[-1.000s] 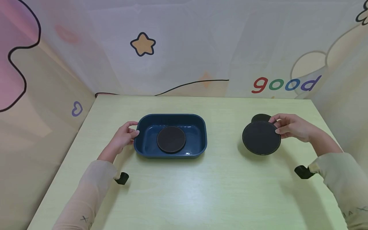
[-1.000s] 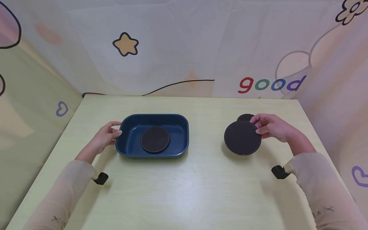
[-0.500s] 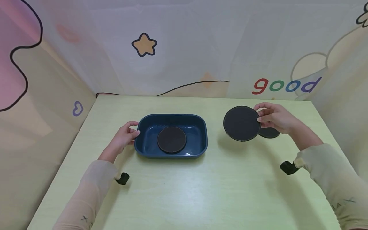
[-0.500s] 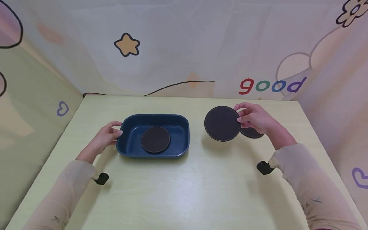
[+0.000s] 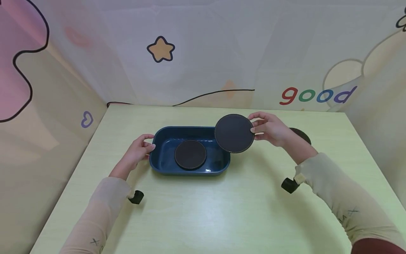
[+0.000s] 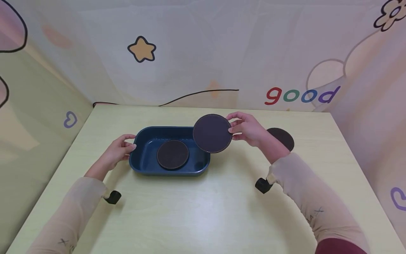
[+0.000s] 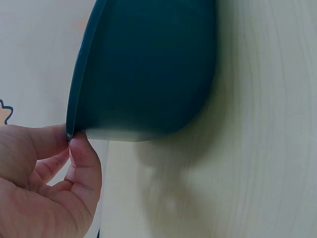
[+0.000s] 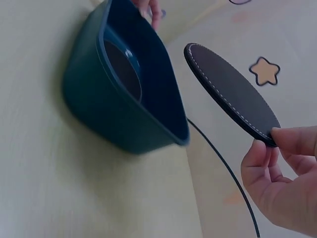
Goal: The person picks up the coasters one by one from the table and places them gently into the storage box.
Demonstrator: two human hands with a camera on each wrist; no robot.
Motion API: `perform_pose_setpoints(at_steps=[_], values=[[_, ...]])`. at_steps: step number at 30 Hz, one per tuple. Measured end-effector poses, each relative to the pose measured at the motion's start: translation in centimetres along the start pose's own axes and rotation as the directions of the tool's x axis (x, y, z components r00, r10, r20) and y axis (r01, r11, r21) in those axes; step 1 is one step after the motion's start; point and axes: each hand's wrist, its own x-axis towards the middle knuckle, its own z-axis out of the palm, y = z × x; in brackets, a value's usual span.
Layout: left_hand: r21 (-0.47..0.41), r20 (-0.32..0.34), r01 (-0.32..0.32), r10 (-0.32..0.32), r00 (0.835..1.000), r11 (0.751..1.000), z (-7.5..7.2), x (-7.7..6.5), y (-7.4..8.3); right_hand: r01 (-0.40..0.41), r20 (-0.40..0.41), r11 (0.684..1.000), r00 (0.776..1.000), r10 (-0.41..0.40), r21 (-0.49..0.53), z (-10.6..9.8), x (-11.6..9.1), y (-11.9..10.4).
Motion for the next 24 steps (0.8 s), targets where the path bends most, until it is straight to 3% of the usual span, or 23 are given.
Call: perform_pose_setpoints(at_steps=[12,24], values=[[-0.006,-0.003,0.007,-0.007,1.000,1.000,0.1,0.0,0.0,-0.050,0.064,0.993,0.997,0.043,0.106,5.5,3.5,2.0],[-0.019,0.002,-0.008,0.008,1.000,1.000,0.1,-0.1,0.0,-0.106,0.007,0.981,0.994,0.106,0.165,10.6,5.6,4.0]])
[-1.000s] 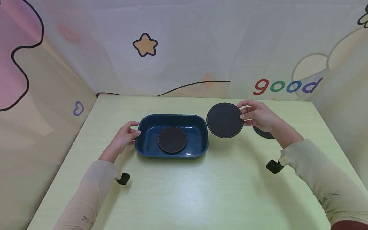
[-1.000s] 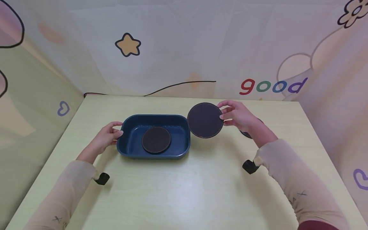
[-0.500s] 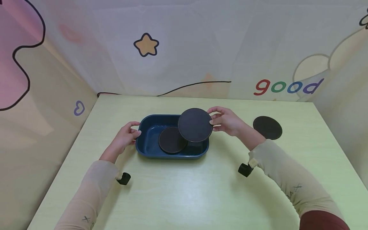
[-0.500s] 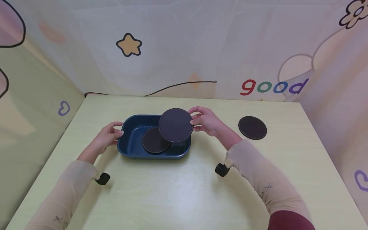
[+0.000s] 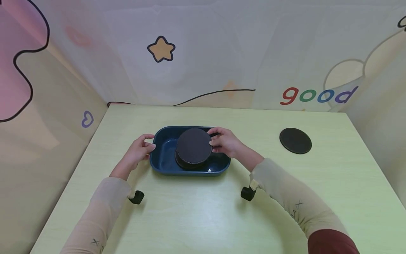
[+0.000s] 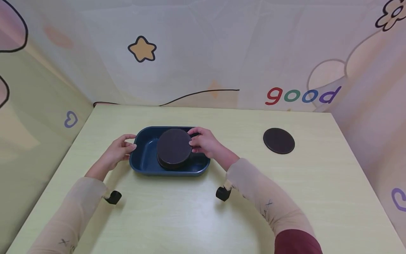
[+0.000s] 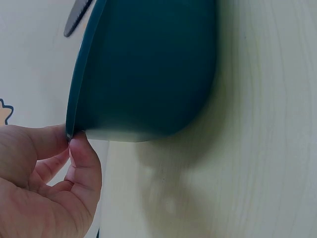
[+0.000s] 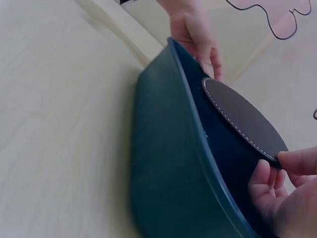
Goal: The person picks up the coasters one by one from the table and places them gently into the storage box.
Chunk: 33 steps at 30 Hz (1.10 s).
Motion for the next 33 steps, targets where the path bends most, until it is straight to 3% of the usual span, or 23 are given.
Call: perform_pose_setpoints(at_steps=[7,18,27,33], values=[[0.002,0.000,0.003,-0.003,1.000,1.000,0.0,-0.1,0.1,-0.041,-0.084,0.999,0.996,0.038,-0.030,1.9,1.0,0.9],[0.002,0.000,0.013,-0.013,1.000,1.000,0.0,-0.1,0.2,-0.130,-0.162,0.989,0.980,0.118,-0.066,2.5,2.6,2.5],[0.002,0.000,0.009,-0.009,1.000,1.000,0.0,-0.1,0.2,-0.160,-0.229,0.978,0.965,0.127,-0.132,2.6,3.1,2.7],[0.003,-0.002,0.008,-0.008,1.000,1.000,0.0,0.0,0.1,-0.170,-0.272,0.955,0.957,0.101,-0.244,2.6,3.6,3.1]])
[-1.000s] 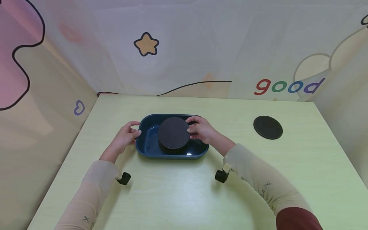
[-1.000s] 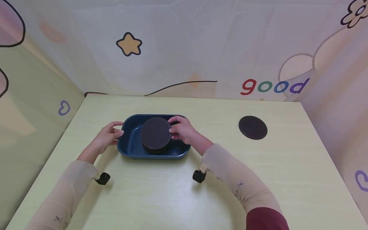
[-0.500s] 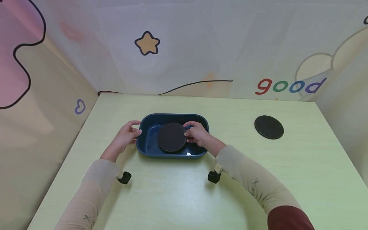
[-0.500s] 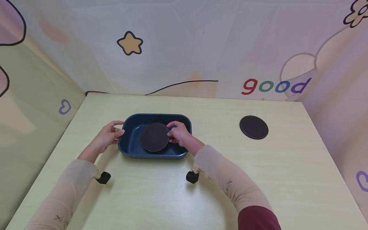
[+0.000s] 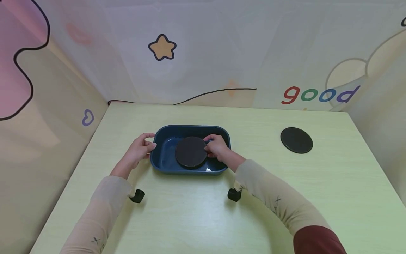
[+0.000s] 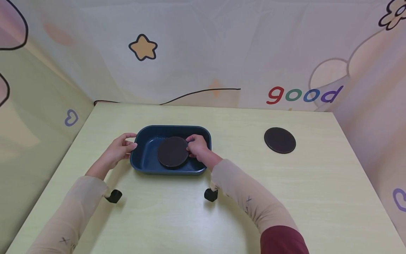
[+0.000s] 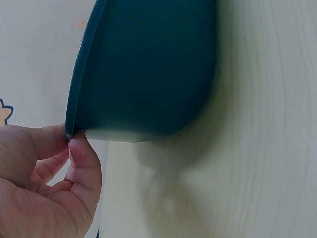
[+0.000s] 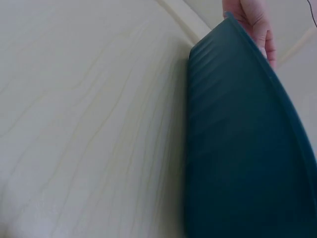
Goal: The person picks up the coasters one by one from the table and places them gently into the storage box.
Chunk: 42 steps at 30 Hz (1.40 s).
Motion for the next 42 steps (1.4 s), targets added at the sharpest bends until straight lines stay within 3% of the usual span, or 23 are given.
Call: perform_pose_setpoints(at_steps=[12,15,19,24,29,34,42], values=[[0.006,-0.002,-0.011,0.011,1.000,1.000,0.0,-0.1,0.0,0.082,-0.035,0.989,0.996,-0.087,-0.121,-0.5,-0.7,-0.5],[0.006,-0.002,-0.011,0.011,1.000,1.000,0.0,-0.1,-0.1,0.131,0.002,0.979,0.991,-0.132,-0.157,-1.1,-1.3,-0.9],[0.005,-0.004,-0.011,0.011,1.000,1.000,0.0,0.0,-0.2,0.244,0.110,0.938,0.969,-0.223,-0.245,-2.4,-2.2,-1.8],[0.007,-0.005,-0.006,0.006,1.000,1.000,0.0,0.1,-0.2,0.377,0.264,0.869,0.917,-0.300,-0.320,-5.7,-2.6,-2.6],[0.013,-0.004,-0.001,0.001,1.000,1.000,0.0,0.0,-0.1,0.448,0.299,0.802,0.888,-0.349,-0.394,-9.7,-2.4,-2.8],[0.014,-0.004,0.010,-0.010,1.000,1.000,0.1,-0.1,0.0,0.448,0.279,0.730,0.894,-0.351,-0.516,-13.9,-2.1,-2.3],[0.015,-0.008,0.012,-0.011,1.000,1.000,0.1,-0.1,0.0,0.349,0.192,0.715,0.936,-0.294,-0.606,-19.9,-1.8,-1.2]])
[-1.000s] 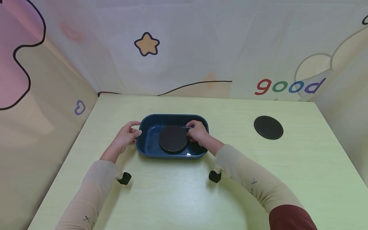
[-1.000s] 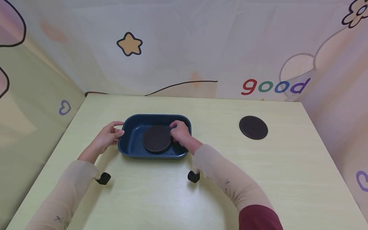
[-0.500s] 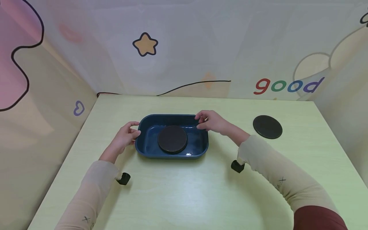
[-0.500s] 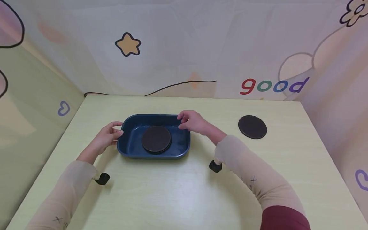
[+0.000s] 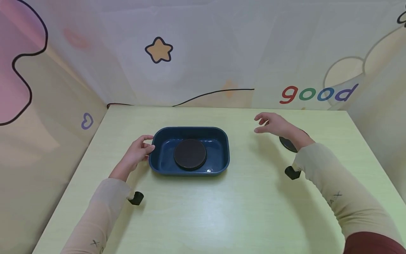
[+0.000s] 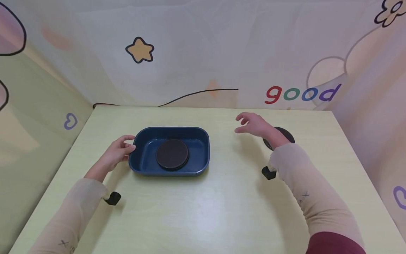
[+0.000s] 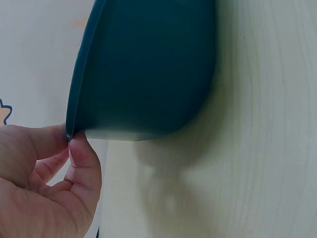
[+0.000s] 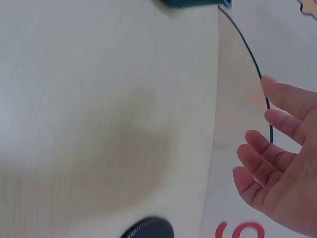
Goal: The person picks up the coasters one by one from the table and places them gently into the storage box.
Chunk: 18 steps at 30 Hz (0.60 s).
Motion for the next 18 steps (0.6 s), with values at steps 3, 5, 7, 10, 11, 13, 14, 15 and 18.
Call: perform_pose_setpoints(at_steps=[3,5,7,10,11,13,14,15,18], values=[[0.000,-0.001,0.000,0.000,1.000,1.000,0.0,0.0,0.0,-0.029,-0.007,0.999,1.000,0.029,-0.034,-1.0,-0.3,1.5],[0.000,-0.003,0.003,-0.003,1.000,1.000,0.0,0.0,-0.1,-0.049,-0.010,0.998,0.999,0.049,-0.046,-1.5,-0.6,2.4],[0.000,-0.004,0.006,-0.006,1.000,1.000,0.0,0.0,-0.1,-0.072,-0.011,0.996,0.997,0.072,-0.051,-1.9,-0.8,3.4],[0.000,-0.007,0.010,-0.010,1.000,1.000,0.0,0.0,-0.1,-0.107,-0.015,0.993,0.994,0.106,-0.045,-2.4,-1.0,4.8],[0.002,-0.007,0.008,-0.008,1.000,1.000,0.0,0.0,-0.1,-0.120,-0.017,0.992,0.993,0.120,-0.041,-2.5,-1.0,5.3],[0.002,-0.008,0.005,-0.005,1.000,1.000,0.0,0.0,-0.1,-0.141,-0.022,0.989,0.990,0.141,-0.031,-2.7,-1.1,6.2],[0.002,-0.008,0.002,-0.002,1.000,1.000,0.0,0.0,-0.1,-0.151,-0.026,0.988,0.988,0.151,-0.026,-2.8,-1.2,6.7],[0.001,-0.006,-0.001,0.001,1.000,1.000,0.0,0.0,-0.1,-0.162,-0.029,0.987,0.986,0.161,-0.022,-2.8,-1.3,7.1],[0.000,-0.001,-0.014,0.014,1.000,1.000,-0.1,0.0,-0.1,-0.187,-0.038,0.982,0.982,0.186,-0.010,-2.9,-1.7,8.4]])
